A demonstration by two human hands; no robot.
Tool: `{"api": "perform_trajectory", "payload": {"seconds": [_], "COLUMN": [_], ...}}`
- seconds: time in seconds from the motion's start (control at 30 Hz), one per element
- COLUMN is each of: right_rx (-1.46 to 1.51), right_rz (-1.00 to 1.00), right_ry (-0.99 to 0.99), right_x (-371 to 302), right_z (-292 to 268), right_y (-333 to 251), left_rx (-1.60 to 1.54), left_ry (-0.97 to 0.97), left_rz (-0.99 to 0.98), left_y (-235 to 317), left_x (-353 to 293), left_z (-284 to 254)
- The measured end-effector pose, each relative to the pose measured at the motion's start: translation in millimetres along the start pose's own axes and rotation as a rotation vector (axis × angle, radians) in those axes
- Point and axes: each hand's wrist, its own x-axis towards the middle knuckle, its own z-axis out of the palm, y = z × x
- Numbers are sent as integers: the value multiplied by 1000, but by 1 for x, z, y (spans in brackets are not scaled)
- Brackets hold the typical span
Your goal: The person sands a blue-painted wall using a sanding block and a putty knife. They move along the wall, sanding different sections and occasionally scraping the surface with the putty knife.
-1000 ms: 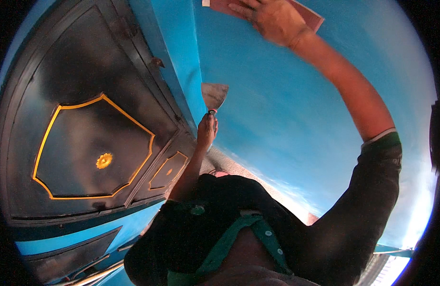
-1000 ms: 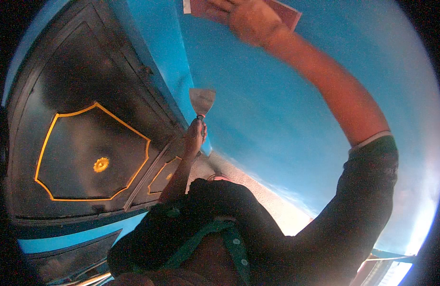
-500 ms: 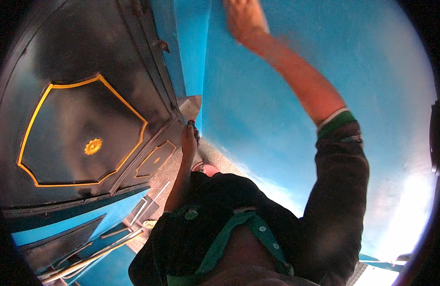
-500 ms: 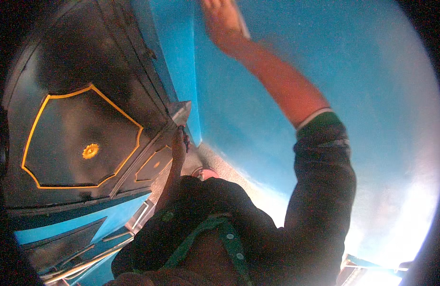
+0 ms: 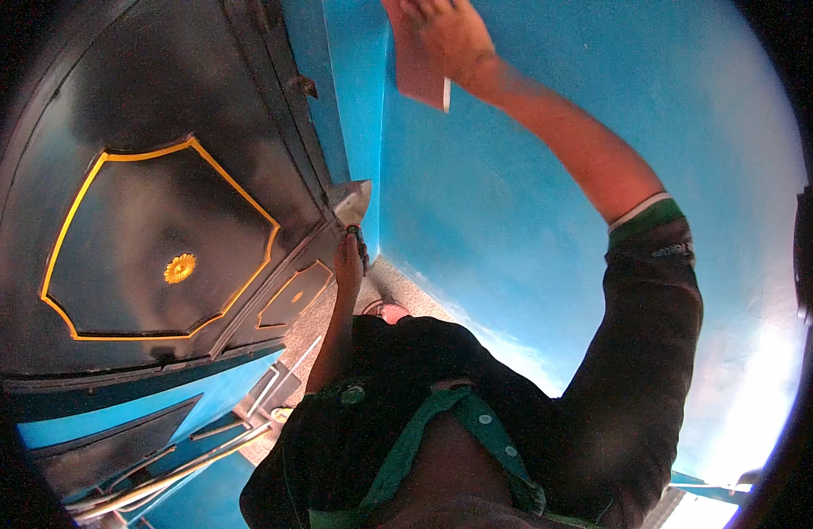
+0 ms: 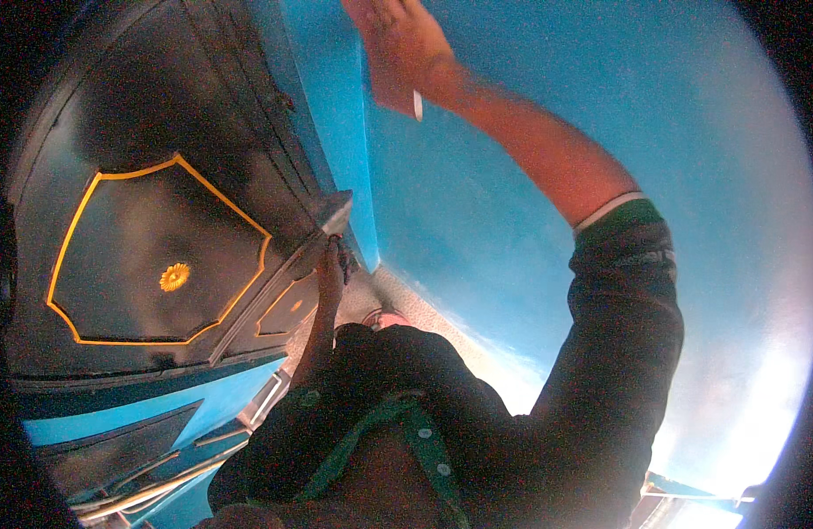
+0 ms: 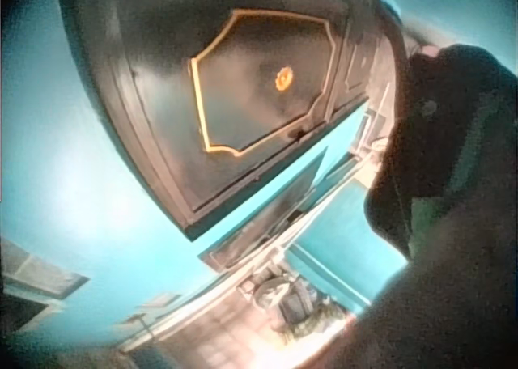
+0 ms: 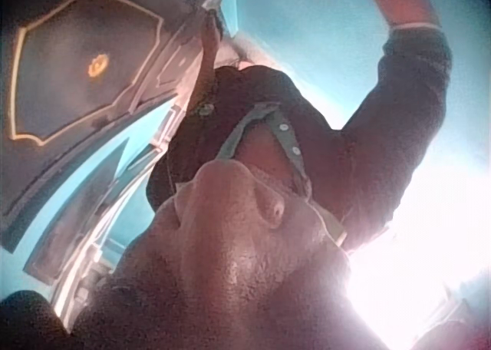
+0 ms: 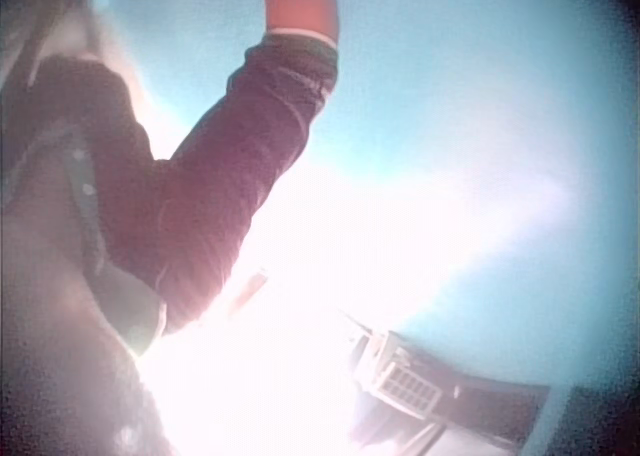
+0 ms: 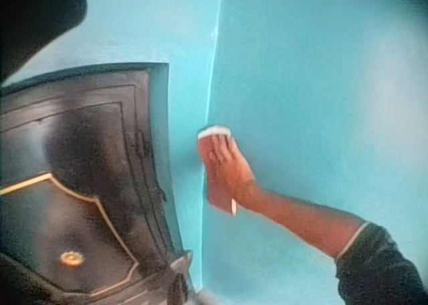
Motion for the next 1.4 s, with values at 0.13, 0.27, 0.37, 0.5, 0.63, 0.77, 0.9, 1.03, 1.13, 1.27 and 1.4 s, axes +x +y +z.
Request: {"api": "perform_trajectory", "payload": {"seconds": [0.13, 0.27, 0.37, 0.5, 0.63, 0.77, 0.9, 1.03, 1.13, 1.27, 1.4], "right_rx": [42, 12, -52, 215, 230, 85, 241, 457, 391, 173, 219], "right_rz": [132, 316, 401, 281, 146, -36, -58, -6, 98, 244, 288], "right_ry": [65, 56, 92, 66, 67, 46, 39, 46, 58, 65, 5], "right_x": [28, 28, 32, 13, -43, -101, -97, -68, -35, -10, -8], "right_z": [-22, -43, -25, -46, 35, 83, 93, 60, 13, -34, -39], "right_y": [43, 93, 75, 13, -95, -185, -189, -123, -41, 47, 33], "left_rx": [95, 59, 80, 116, 194, 301, 168, 230, 547, 703, 839], "left_ry": [75, -66, -99, -32, -90, -55, -18, 18, 9, -57, -154], "left_rz": [-97, -122, -157, -198, -131, -28, -33, -107, 350, 397, 594], "left_y": [9, 7, 10, -21, 20, 22, 25, 28, 17, 18, 0], "left_x": [-7, -13, -20, -5, -27, -31, -45, -50, -44, -37, -30], "left_z": [5, 31, 36, -1, 13, -8, -15, -18, -17, -11, -22]}}
